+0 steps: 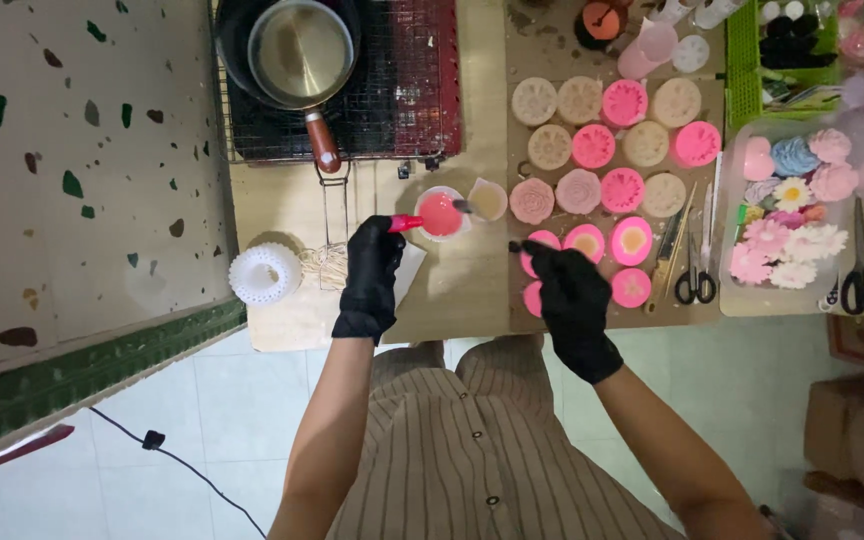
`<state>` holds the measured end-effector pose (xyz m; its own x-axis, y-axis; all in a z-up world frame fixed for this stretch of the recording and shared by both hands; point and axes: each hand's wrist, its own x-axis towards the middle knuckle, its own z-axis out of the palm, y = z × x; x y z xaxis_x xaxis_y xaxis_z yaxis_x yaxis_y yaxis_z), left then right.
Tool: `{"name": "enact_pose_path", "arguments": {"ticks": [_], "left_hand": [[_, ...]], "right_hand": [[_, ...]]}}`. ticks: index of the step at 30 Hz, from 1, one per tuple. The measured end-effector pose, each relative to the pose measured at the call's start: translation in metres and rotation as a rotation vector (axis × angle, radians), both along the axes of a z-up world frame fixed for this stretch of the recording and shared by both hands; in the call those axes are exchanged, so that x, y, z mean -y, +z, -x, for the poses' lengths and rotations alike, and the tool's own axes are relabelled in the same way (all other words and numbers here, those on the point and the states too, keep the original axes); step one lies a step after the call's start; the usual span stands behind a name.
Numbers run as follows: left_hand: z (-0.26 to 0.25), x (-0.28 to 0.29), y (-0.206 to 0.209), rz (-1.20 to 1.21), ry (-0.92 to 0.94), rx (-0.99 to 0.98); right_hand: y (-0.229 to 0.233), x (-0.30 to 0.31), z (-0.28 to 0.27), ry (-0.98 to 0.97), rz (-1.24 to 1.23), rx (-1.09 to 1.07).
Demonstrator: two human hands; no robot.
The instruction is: Preparing and pouring wax into silicone molds to create candles.
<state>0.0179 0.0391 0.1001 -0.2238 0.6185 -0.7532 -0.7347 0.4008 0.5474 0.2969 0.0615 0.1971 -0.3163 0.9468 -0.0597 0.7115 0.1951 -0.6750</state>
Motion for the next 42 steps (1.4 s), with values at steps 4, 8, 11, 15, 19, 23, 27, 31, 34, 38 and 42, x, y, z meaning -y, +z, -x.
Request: {"name": "enact_pose_path", "arguments": {"ticks": [4,8,11,15,19,23,27,31,34,38,42], "left_hand": [[-0.004,-0.010,-0.002,-0.168,-0.017,-0.200],[-0.004,-0.017,-0.017,-0.239,-0.051,-0.279],[-0.004,-0.020,-0.018,-0.251,-0.042,-0.278],[-0.004,-0.023,-0.023,-0.257,-0.049,-0.295],[-0.005,-0.026,-0.029,-0.263,-0.071,-0.323],[-0.006,-0.026,-0.029,-0.272,-0.083,-0.355],[-0.005,-0.027,-0.021,-0.269,-0.083,-0.344],[-0.003,-0.026,-0.021,-0.262,-0.065,-0.305],[0.001,-0.023,-0.012,-0.211,-0.037,-0.250],[0.017,-0.016,-0.039,-0.007,-0.042,-0.030],[0.021,-0.006,-0.082,0.010,-0.015,0.136]], "right_hand": [[-0.020,-0.010,-0.002,-0.240,0.106,-0.606],[-0.038,-0.018,0.003,-0.396,0.310,-0.743],[-0.036,-0.017,0.006,-0.377,0.266,-0.733],[-0.055,-0.018,-0.004,-0.398,0.287,-0.773],[-0.041,-0.017,-0.003,-0.342,0.232,-0.770],[-0.057,-0.018,-0.011,-0.302,0.212,-0.782],[-0.042,-0.016,-0.007,-0.313,0.224,-0.718],[-0.038,-0.017,-0.004,-0.329,0.255,-0.822],[-0.032,-0.016,-0.001,-0.375,0.287,-0.822],[-0.044,-0.019,-0.006,-0.277,0.225,-0.806],[-0.026,-0.032,0.007,-0.255,0.251,-0.704]]}}
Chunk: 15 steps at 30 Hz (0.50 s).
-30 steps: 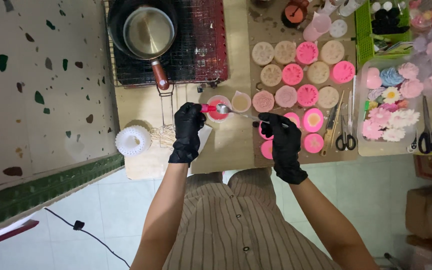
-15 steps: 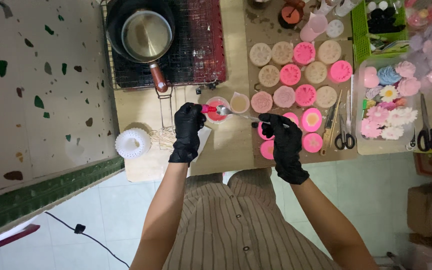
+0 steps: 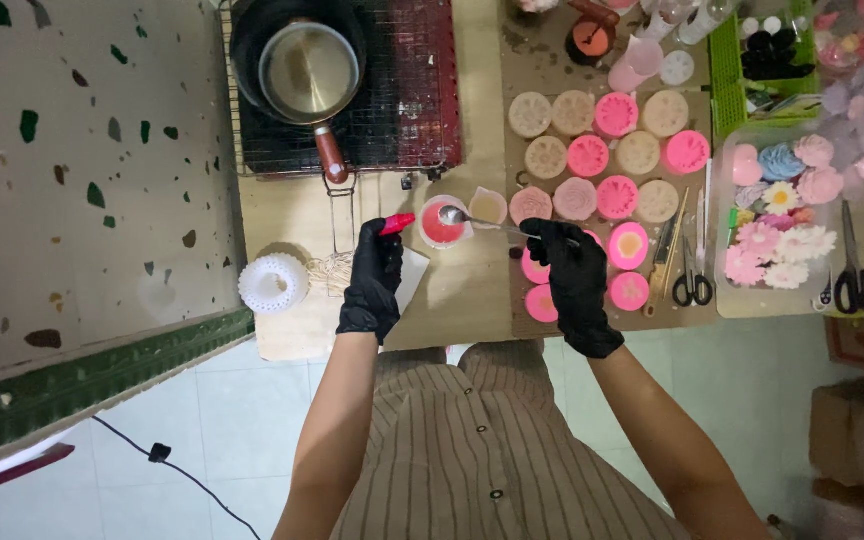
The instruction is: Preparing and pouring wax into silicone molds to create candles.
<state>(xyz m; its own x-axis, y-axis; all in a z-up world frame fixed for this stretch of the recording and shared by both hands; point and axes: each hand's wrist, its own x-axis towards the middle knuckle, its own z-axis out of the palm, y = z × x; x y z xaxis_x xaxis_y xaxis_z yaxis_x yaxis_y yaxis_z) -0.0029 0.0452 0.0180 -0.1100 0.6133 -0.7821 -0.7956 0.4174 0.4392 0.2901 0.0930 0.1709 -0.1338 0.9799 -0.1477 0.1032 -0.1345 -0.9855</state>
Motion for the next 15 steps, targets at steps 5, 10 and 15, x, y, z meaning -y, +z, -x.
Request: {"name": "enact_pose_path", "arguments": {"ticks": [5,10,15], "left_hand": [[-0.010,0.001,0.001,-0.016,0.002,-0.102],[-0.025,-0.011,0.044,-0.135,0.033,-0.302],[-0.029,-0.017,0.058,-0.231,-0.007,-0.420]], "right_hand": [[-0.004,-0.006,0.002,-0.035,0.028,-0.023],[-0.001,-0.003,-0.004,-0.038,-0.022,0.058],[0.006,-0.001,-0.005,-0.013,-0.077,-0.030]]}}
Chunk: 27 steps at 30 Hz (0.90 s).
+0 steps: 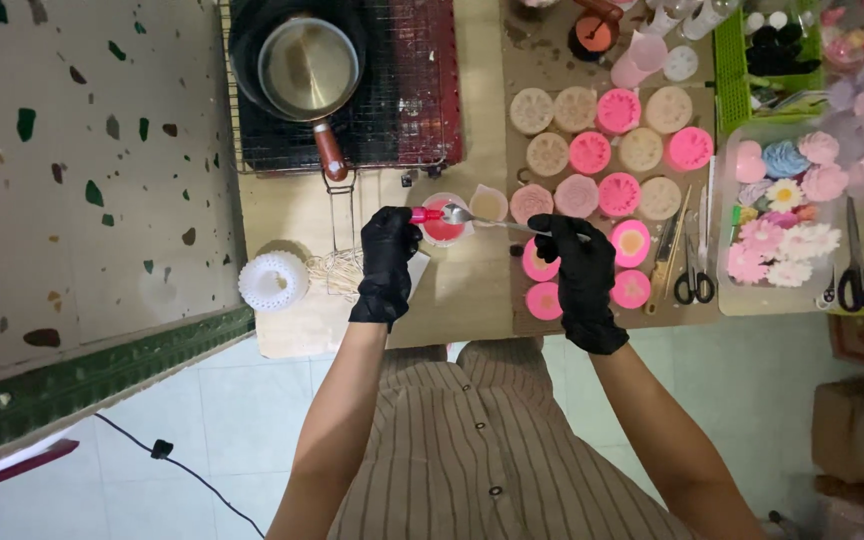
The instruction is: Preparing and pouring wax into silicone molds to create candles.
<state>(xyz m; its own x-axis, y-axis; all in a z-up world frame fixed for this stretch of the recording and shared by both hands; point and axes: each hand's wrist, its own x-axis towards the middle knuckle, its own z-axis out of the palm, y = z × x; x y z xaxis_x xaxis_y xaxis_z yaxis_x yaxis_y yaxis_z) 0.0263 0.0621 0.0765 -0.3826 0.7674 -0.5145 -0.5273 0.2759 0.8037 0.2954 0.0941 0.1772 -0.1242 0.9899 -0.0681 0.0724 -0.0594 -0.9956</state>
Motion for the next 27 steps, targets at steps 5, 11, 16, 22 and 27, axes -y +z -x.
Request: {"name": "enact_pose_path", "arguments": {"ticks": [5,11,16,22,27], "left_hand": [[0.000,-0.004,0.000,-0.007,-0.009,-0.012],[0.000,-0.005,0.004,-0.010,-0.014,0.014],[-0.001,-0.005,0.004,-0.015,-0.016,0.020],[0.000,-0.007,-0.007,-0.014,-0.018,0.027],[0.000,-0.004,0.003,-0.017,-0.032,0.025]], "right_hand": [[-0.003,-0.001,-0.002,0.003,0.027,-0.068],[0.000,0.000,-0.004,0.037,-0.035,-0.070],[-0.012,-0.001,-0.007,-0.014,0.044,-0.043],[-0.014,0.000,-0.010,-0.020,0.051,-0.069],[-0.016,0.001,-0.013,0.019,0.021,-0.168]]}}
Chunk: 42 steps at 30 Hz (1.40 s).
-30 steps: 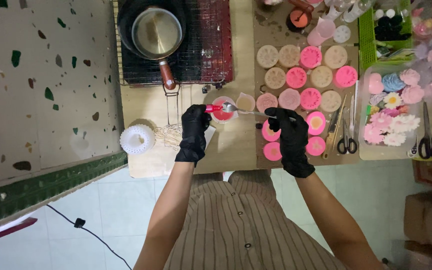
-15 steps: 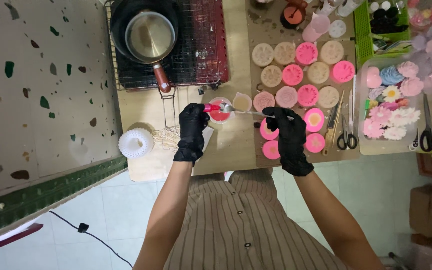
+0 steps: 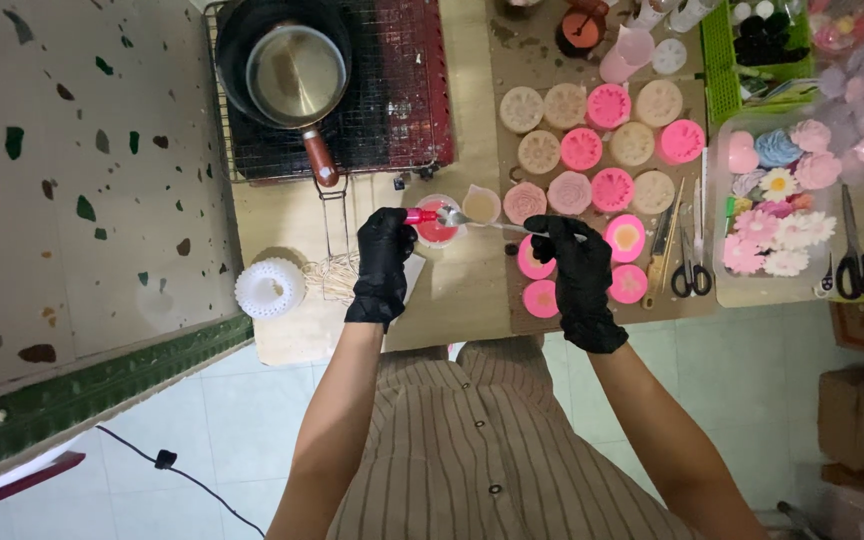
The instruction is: Preparing and pouring wax into silicone molds to create candles.
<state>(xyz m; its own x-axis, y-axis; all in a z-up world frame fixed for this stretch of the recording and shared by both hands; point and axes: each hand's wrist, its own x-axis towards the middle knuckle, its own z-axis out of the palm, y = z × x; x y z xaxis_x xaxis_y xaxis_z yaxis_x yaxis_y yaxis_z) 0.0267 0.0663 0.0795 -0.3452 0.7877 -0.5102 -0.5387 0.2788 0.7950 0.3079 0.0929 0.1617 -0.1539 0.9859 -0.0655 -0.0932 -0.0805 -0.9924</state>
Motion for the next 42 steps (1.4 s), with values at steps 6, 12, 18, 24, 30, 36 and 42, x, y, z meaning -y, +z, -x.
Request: {"name": "enact_pose_path", "arguments": {"ticks": [6,12,18,24,30,36,42], "left_hand": [[0.002,0.000,-0.014,0.008,0.001,0.046],[0.001,-0.004,-0.003,0.143,0.021,0.066],[0.022,0.003,-0.073,0.252,0.029,0.216],[0.035,0.022,-0.078,0.105,0.023,0.512],[0.037,0.034,-0.062,0.056,0.063,0.677],[0.038,0.042,-0.053,0.027,0.036,0.737],[0.036,0.040,-0.057,0.009,0.006,0.734]], "right_hand": [[0.006,0.002,0.001,-0.006,-0.020,0.042],[-0.002,0.004,-0.003,-0.002,0.001,0.083],[-0.009,-0.001,0.001,-0.033,0.003,-0.187],[-0.007,-0.020,0.039,0.267,-0.167,0.487],[-0.019,-0.045,0.089,0.629,0.130,0.858],[-0.074,-0.065,0.092,0.729,-0.440,1.017],[-0.082,-0.070,0.096,0.696,-0.867,1.052]]}}
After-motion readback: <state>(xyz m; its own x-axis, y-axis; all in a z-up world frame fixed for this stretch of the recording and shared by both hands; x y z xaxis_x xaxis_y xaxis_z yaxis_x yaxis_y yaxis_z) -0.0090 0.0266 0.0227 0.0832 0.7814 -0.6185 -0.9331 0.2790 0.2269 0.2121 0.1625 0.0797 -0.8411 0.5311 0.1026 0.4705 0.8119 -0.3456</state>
